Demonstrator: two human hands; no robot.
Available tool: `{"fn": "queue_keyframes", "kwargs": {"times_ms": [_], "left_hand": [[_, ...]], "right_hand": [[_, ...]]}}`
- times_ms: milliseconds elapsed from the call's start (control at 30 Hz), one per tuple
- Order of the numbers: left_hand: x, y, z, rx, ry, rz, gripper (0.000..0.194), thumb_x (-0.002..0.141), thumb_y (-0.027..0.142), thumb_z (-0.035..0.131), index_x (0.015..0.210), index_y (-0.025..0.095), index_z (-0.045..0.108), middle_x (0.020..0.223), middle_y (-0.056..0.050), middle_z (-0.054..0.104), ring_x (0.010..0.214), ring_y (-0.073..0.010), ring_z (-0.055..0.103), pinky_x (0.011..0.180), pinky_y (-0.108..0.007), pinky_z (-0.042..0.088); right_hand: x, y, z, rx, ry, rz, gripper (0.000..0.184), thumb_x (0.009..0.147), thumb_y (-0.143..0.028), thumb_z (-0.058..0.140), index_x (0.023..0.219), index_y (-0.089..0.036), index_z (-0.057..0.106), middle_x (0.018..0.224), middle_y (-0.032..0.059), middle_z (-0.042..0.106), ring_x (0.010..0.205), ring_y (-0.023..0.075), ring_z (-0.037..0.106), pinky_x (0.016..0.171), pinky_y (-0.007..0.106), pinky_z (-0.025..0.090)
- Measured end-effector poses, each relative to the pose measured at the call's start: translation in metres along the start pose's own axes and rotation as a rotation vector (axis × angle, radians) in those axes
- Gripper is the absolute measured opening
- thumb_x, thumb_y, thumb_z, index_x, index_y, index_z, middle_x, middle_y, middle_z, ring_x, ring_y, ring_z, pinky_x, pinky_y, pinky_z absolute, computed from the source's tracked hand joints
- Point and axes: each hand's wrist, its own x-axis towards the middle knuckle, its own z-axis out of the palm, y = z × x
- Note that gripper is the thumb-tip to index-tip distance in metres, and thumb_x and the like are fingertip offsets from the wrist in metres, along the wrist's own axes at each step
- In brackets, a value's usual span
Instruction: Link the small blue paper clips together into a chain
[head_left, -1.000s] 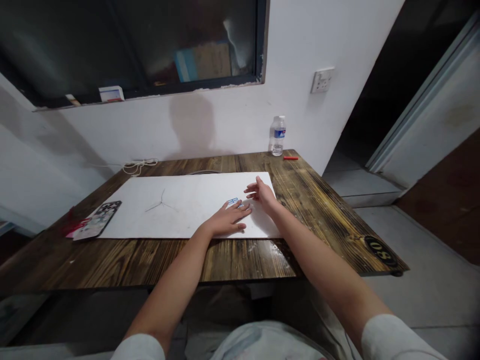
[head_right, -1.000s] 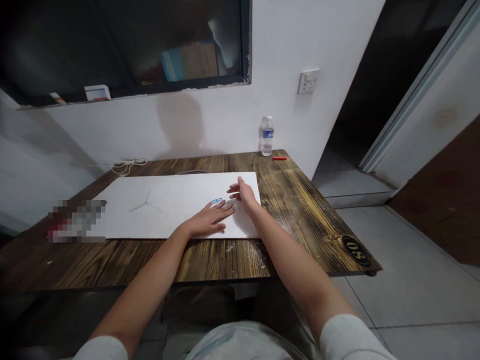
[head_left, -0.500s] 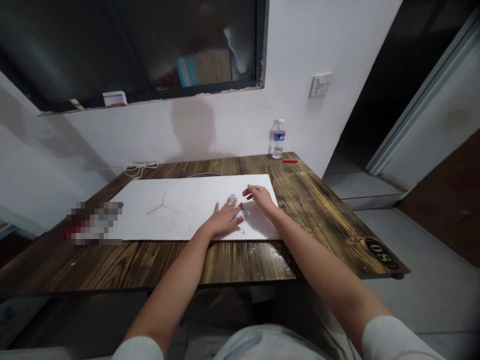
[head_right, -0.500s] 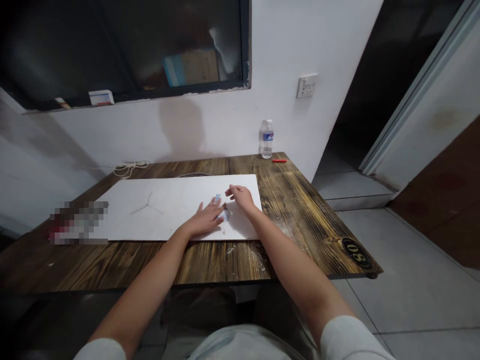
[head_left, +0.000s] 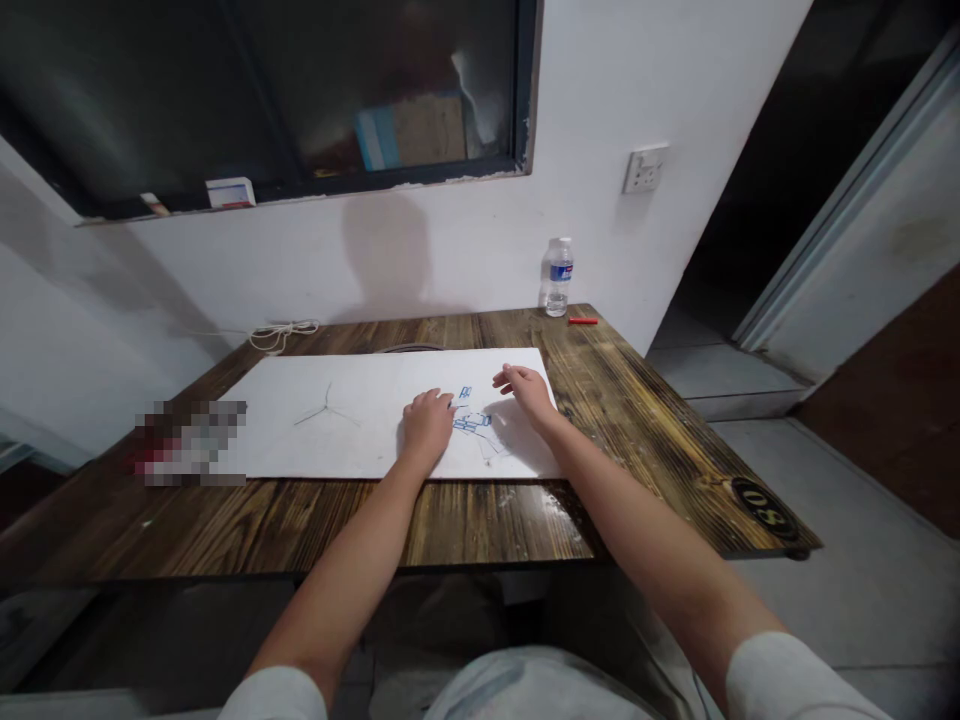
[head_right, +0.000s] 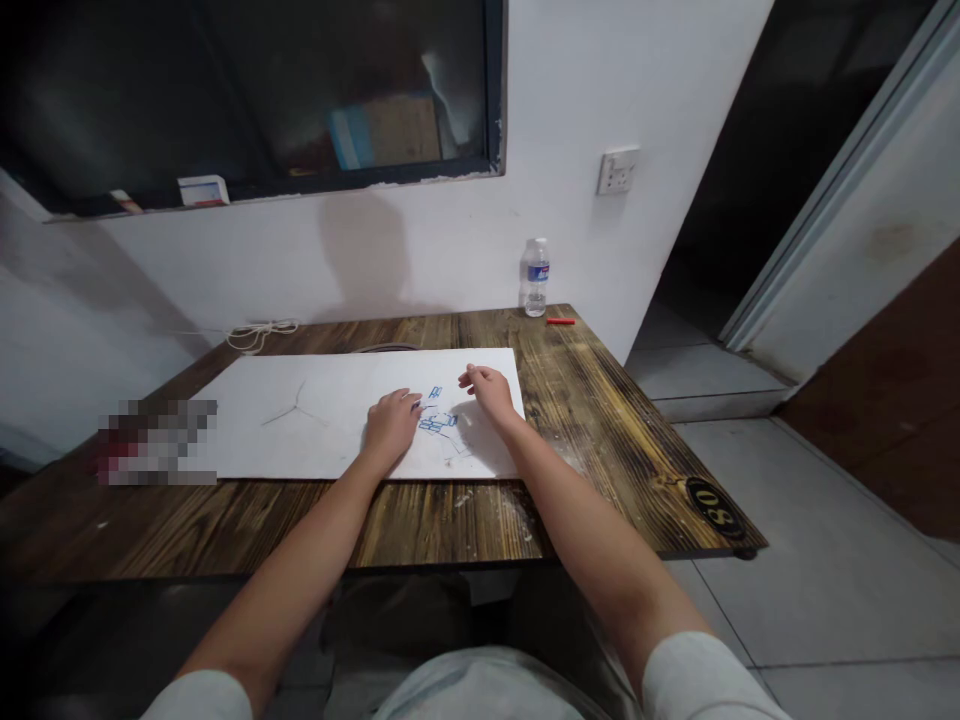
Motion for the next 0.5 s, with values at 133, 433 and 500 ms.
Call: {"fn": "queue_keyframes", "kwargs": {"times_ms": [133, 433, 500], "left_hand": [[-0.001, 0.002, -0.011, -0.180, -0.178, 0.178, 0.033, 0.090, 0.027, 0.042, 0.109, 0.027, 0.070, 0.114, -0.005, 0.069, 0.110, -0.0248, 0.060, 0.093, -0.036, 0.044], [-0.009, 0.013, 0.001, -0.021, -0.433, 0.419, 0.068, 0.085, 0.067, 0.039, 0.145, 0.037, 0.032, 0.157, -0.004, 0.015, 0.145, -0.0334, 0.005, 0.111, -0.059, 0.004], [-0.007, 0.008, 0.006, 0.025, -0.357, 0.228, 0.073, 0.084, 0.070, 0.035, 0.147, 0.034, 0.028, 0.158, -0.008, 0.011, 0.144, -0.0369, 0.003, 0.109, -0.063, 0.005]], "right_hand": [[0.002, 0.002, 0.000, -0.013, 0.007, -0.005, 0.041, 0.081, -0.054, 0.052, 0.062, -0.020, 0.066, 0.070, 0.0055, 0.069, 0.058, 0.0158, 0.058, 0.063, 0.029, 0.043], [0.002, 0.007, 0.001, -0.022, -0.013, -0.030, 0.045, 0.081, -0.058, 0.050, 0.063, -0.020, 0.066, 0.070, 0.0059, 0.069, 0.057, 0.0162, 0.058, 0.062, 0.030, 0.045], [0.003, 0.008, 0.000, -0.053, -0.014, -0.029, 0.045, 0.082, -0.057, 0.049, 0.064, -0.020, 0.066, 0.070, 0.0057, 0.070, 0.058, 0.0164, 0.058, 0.064, 0.031, 0.045]]}}
